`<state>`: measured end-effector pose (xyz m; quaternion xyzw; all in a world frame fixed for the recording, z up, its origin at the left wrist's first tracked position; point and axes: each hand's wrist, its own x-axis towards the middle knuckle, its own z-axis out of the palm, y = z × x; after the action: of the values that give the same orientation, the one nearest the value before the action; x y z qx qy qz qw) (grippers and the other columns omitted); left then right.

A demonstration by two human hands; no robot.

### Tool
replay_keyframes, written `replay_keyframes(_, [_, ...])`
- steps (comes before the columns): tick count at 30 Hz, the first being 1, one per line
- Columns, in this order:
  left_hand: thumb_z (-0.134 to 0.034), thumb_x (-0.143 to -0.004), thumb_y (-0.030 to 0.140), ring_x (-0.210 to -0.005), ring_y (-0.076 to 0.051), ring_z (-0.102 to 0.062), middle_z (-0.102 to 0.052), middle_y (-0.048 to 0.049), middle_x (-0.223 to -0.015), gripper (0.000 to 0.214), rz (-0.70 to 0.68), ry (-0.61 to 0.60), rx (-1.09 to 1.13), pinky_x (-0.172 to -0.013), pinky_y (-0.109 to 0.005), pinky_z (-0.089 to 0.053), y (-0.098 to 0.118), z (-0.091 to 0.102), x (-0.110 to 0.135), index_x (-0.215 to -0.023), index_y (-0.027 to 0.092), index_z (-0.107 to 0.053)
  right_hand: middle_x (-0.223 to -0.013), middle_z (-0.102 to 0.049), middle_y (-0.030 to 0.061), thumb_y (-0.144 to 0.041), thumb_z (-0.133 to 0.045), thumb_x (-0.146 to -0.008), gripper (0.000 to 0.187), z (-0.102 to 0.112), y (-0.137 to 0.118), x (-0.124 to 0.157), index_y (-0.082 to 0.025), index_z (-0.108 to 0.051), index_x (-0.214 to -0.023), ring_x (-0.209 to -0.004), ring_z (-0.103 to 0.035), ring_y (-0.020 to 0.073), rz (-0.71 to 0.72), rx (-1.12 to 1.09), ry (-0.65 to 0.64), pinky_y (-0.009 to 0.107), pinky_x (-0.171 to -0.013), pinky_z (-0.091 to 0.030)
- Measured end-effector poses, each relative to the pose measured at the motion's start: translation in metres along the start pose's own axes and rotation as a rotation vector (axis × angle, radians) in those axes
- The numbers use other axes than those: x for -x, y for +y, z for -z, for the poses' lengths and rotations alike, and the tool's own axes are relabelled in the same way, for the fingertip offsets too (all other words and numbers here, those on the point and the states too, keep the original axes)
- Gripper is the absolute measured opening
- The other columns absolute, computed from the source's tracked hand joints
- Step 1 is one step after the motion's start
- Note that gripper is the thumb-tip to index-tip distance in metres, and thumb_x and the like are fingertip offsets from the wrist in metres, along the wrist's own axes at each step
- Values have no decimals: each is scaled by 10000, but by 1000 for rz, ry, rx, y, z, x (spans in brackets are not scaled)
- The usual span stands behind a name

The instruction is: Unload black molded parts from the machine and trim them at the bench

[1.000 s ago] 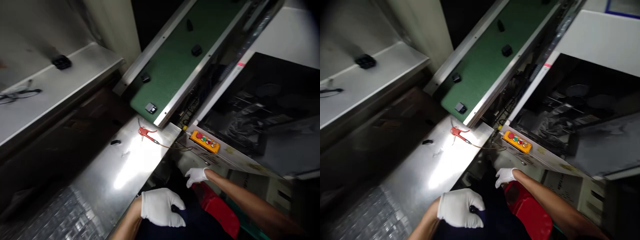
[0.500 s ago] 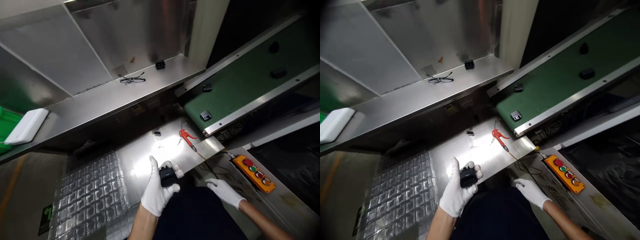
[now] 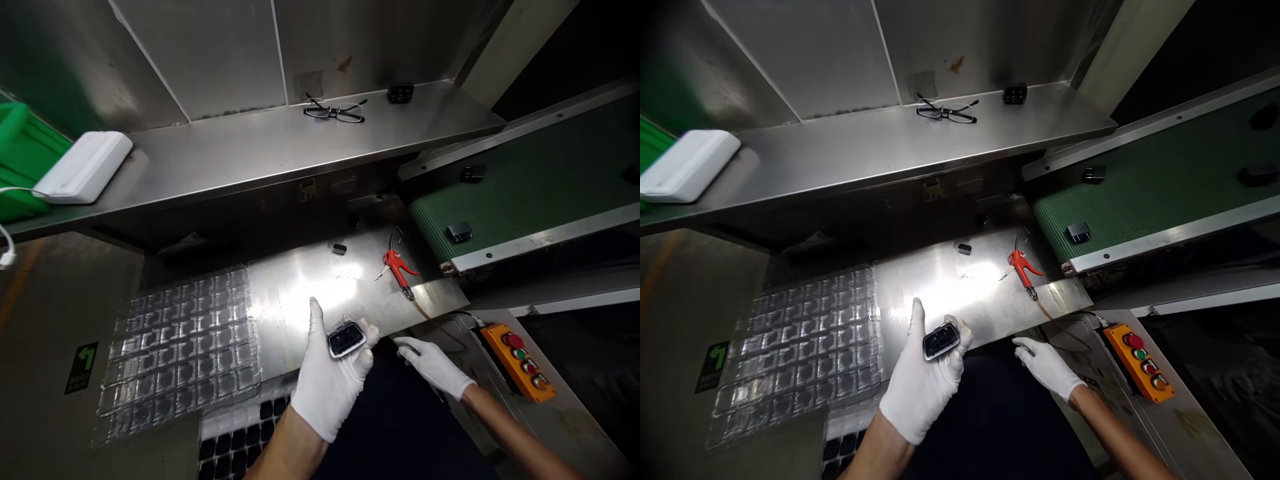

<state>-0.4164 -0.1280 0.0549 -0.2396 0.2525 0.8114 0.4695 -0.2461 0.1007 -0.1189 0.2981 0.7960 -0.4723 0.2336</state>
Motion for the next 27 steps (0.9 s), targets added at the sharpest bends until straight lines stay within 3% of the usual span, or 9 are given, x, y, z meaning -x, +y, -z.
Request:
replay_keyframes(4, [-602, -889, 718, -839, -139, -727, -698, -11, -880, 479, 112, 27, 119, -596, -161, -608, 6, -5, -15, -960, 256, -704, -1103, -750, 80, -512, -484, -913, 571, -4, 6, -5, -154, -667, -1319, -998, -698, 239, -25, 10, -45, 349, -940, -545])
replay_keyframes(7, [-443, -935, 762, -784, -142, -713, -692, -46, -867, 620, 167, 137, 205, -555, -175, -602, 9, -16, -25, -824, 206, -693, -1206, -729, 96, -500, -500, -910, 553, 3, 9, -18, -160, -681, -1306, -1149, -672, 252, -8, 34, -76, 353, -1038, -518])
replay_keyframes(10, [-380, -977, 724, -802, -161, -715, -682, -69, -883, 630, 166, 222, 276, -510, -194, -579, 9, -30, -33, -859, 190, -692, -1259, -711, 96, -491, -489, -926, 533, 16, 7, -36, -168, -687, -1301, -1198, -654, 258, 35, 53, -100, 376, -1089, -494])
replay_keyframes(17, [-409, -963, 728, -809, -173, -716, -662, -59, -845, 605, 181, 215, 410, -468, -194, -559, 7, -57, -55, -928, 183, -668, -1270, -709, 80, -454, -483, -940, 497, 47, -4, -76, -175, -695, -1293, -1194, -653, 253, 121, 75, -98, 400, -1104, -490])
replay_keyframes(21, [-340, -976, 740, -781, -139, -727, -669, -72, -858, 658, 241, 213, 448, -487, -163, -563, 8, -65, -66, -901, 164, -650, -1260, -713, 84, -455, -485, -947, 485, 54, -6, -94, -168, -707, -1269, -1190, -652, 253, 130, 104, -98, 403, -1124, -478])
replay_keyframes(27, [-375, -954, 765, -711, -155, -761, -727, -92, -862, 661, 283, 199, 445, -495, -189, -589, 11, -66, -80, -922, 163, -647, -1287, -701, 82, -416, -480, -964, 470, 54, -7, -110, -168, -697, -1300, -1244, -624, 256, 135, 164, -114, 413, -1186, -423])
